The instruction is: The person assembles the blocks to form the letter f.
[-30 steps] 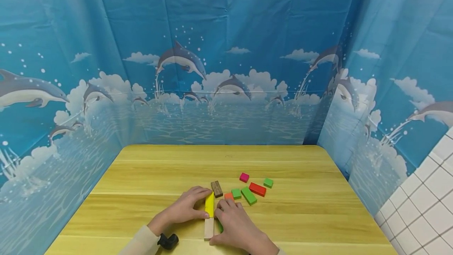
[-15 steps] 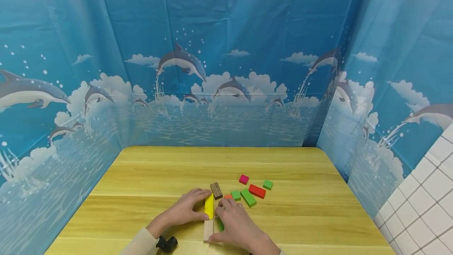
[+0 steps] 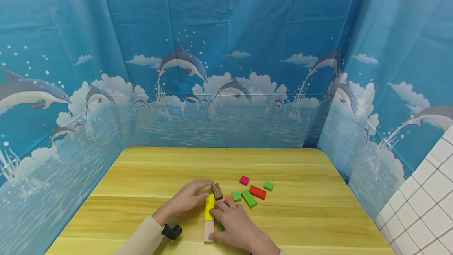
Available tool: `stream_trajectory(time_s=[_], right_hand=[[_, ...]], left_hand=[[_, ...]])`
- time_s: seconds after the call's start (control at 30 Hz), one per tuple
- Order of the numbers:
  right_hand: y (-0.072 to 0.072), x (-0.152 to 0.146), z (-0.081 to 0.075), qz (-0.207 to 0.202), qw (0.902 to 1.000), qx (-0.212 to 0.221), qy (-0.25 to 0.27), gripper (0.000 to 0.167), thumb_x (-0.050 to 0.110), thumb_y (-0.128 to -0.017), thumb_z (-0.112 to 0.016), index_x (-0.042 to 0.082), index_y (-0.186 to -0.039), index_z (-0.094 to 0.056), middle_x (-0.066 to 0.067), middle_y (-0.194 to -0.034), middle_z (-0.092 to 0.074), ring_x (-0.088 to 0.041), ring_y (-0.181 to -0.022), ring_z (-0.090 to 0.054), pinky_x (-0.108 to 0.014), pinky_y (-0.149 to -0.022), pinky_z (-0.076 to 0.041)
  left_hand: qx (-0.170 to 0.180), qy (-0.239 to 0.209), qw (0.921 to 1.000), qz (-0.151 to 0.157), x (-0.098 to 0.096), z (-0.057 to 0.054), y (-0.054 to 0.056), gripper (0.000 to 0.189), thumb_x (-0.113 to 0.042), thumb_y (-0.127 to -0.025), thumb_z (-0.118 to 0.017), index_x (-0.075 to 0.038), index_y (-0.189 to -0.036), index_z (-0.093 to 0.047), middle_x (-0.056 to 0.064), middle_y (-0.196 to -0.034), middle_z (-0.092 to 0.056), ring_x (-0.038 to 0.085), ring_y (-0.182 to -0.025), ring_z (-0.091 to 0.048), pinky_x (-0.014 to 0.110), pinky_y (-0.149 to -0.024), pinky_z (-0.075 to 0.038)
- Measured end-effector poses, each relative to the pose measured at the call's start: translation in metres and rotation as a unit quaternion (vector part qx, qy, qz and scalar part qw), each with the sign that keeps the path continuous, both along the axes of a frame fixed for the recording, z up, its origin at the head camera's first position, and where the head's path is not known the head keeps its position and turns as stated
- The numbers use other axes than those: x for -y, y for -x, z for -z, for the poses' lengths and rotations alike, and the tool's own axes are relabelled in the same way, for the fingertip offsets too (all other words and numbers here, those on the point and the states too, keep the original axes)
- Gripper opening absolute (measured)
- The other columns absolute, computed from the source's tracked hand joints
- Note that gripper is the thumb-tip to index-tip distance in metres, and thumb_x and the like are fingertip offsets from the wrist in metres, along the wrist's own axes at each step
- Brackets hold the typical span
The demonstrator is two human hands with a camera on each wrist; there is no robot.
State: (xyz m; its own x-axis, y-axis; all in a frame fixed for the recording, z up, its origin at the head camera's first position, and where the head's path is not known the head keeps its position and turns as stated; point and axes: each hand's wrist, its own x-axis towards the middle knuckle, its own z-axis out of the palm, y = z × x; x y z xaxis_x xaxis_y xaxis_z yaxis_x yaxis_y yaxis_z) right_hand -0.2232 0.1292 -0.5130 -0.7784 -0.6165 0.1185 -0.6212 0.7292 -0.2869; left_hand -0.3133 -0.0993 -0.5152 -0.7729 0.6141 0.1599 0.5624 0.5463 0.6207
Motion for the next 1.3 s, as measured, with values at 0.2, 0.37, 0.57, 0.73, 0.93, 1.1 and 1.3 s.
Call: stream_trajectory(time_s=[0.2,0.37,0.57,0.73,0.93,1.1,1.3], right_hand=[[0.000,-0.001,0.002,-0.016,0.9998,-0.001,-0.006,0.069,0.068,-0.091,-0.058,0.026,-0.145,-0.056,0.003,-0.150,-0.049,-0.034,-0.135,-0.043,-0.064,-0.093,-0.044],[0.001,-0.001,0.004,-0.017,0.9998,-0.004,-0.010,0.069,0.069,-0.090,-0.057,0.026,-0.144,-0.057,0.004,-0.149,-0.050,-0.034,-0.135,-0.044,-0.063,-0.093,-0.044],[0.002,-0.001,0.001,-0.011,0.9998,0.008,-0.011,0.070,0.071,-0.089,-0.056,0.027,-0.144,-0.057,0.006,-0.149,-0.050,-0.033,-0.135,-0.044,-0.063,-0.094,-0.044],[0.002,-0.001,0.000,-0.005,0.9998,0.013,-0.013,0.071,0.073,-0.088,-0.057,0.028,-0.143,-0.058,0.006,-0.149,-0.050,-0.034,-0.136,-0.043,-0.064,-0.094,-0.043],[0.002,0.000,0.002,-0.006,0.9999,0.012,-0.009,0.071,0.073,-0.088,-0.056,0.029,-0.143,-0.058,0.006,-0.148,-0.051,-0.033,-0.134,-0.044,-0.064,-0.092,-0.044],[0.003,0.001,0.002,-0.004,0.9998,0.016,-0.013,0.071,0.074,-0.088,-0.056,0.030,-0.143,-0.058,0.007,-0.148,-0.051,-0.032,-0.134,-0.045,-0.064,-0.092,-0.044],[0.003,0.001,0.003,-0.004,0.9997,0.020,-0.014,0.071,0.074,-0.087,-0.057,0.030,-0.143,-0.058,0.007,-0.148,-0.051,-0.032,-0.134,-0.045,-0.063,-0.092,-0.044]], left_hand=[[-0.011,0.007,0.9999,0.006,-0.008,0.001,0.013,0.042,-0.017,-0.105,-0.057,-0.014,-0.147,-0.055,-0.002,-0.147,-0.053,0.024,-0.138,-0.046,0.050,-0.109,-0.039],[-0.007,0.021,0.9995,0.020,-0.016,0.005,0.022,0.040,-0.014,-0.105,-0.056,-0.014,-0.145,-0.057,-0.002,-0.145,-0.055,0.022,-0.137,-0.047,0.047,-0.110,-0.039],[-0.019,0.058,0.9975,0.036,-0.025,0.005,0.035,0.037,-0.012,-0.104,-0.057,-0.014,-0.141,-0.061,0.000,-0.145,-0.056,0.022,-0.135,-0.049,0.043,-0.108,-0.042],[-0.012,0.079,0.9959,0.042,-0.029,0.002,0.043,0.034,-0.014,-0.103,-0.059,-0.017,-0.136,-0.066,0.000,-0.146,-0.055,0.022,-0.137,-0.047,0.044,-0.110,-0.041],[-0.024,0.091,0.9947,0.042,-0.029,0.005,0.047,0.031,-0.018,-0.102,-0.063,-0.018,-0.132,-0.069,-0.001,-0.145,-0.056,0.021,-0.136,-0.048,0.044,-0.111,-0.039],[-0.008,0.074,0.9968,0.026,-0.027,0.007,0.048,0.030,-0.019,-0.100,-0.065,-0.018,-0.129,-0.072,-0.004,-0.142,-0.058,0.021,-0.135,-0.049,0.045,-0.110,-0.040],[-0.004,0.071,0.9973,0.018,-0.027,0.007,0.047,0.028,-0.020,-0.100,-0.065,-0.019,-0.127,-0.072,-0.005,-0.142,-0.058,0.022,-0.134,-0.050,0.045,-0.109,-0.041]])
